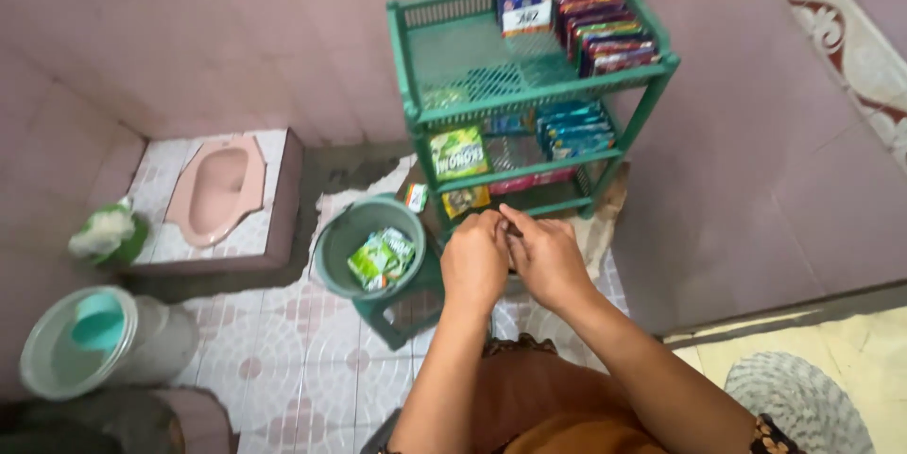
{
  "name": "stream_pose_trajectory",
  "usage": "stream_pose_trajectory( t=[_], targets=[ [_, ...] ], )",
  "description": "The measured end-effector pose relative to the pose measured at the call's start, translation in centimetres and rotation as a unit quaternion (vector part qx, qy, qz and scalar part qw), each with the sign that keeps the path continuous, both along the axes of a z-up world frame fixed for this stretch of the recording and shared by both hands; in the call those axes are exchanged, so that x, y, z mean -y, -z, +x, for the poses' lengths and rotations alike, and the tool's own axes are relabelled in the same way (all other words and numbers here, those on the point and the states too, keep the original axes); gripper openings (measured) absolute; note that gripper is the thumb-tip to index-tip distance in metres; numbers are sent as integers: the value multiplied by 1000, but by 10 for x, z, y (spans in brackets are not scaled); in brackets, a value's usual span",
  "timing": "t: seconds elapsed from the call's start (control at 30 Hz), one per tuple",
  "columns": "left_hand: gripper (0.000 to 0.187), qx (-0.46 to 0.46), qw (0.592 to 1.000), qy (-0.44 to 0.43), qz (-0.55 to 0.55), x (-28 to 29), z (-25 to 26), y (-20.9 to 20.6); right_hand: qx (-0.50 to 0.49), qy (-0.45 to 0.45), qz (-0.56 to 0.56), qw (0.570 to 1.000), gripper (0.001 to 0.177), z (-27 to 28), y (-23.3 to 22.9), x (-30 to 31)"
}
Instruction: The person sorts through sachets of shampoo and detergent by hand, picking them from a bucket and placing them onto the shelves of a plastic rack. They then rearrange the sachets on the shelves, moving some back into the bucket and others into different positions on the rack.
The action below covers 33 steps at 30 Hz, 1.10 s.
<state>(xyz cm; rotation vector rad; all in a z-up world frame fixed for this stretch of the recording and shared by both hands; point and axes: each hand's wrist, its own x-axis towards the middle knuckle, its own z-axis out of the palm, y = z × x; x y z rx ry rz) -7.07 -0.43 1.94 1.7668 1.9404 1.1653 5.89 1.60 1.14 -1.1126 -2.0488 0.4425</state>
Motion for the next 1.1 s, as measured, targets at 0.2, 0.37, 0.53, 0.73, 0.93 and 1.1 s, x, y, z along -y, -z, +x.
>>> stream_pose_trajectory(
  t=[0.2,0.37,0.53,0.73,0.93,1.1],
  targets=[
    [18,27,996,-46,-72,55,-18,33,68,-2,-88,994,33,-17,22,38],
    [22,45,975,-79,-204,69,-41,64,116,17,-190,975,22,-35,41,45],
    [19,93,971,-71,-208,64,-67,104,163,-1,-193,968,17,-63,68,27],
    [24,125,969,-91,-194,44,-141,165,150,-37,-224,962,19,-129,110,-13],
    [31,228,931,-163,-235,21,-233,247,121,-54,-305,943,22,-189,184,-59],
    [44,526,780,-190,-282,-1,-266,309,53,-41,-366,928,20,-230,277,-90]
  ],
)
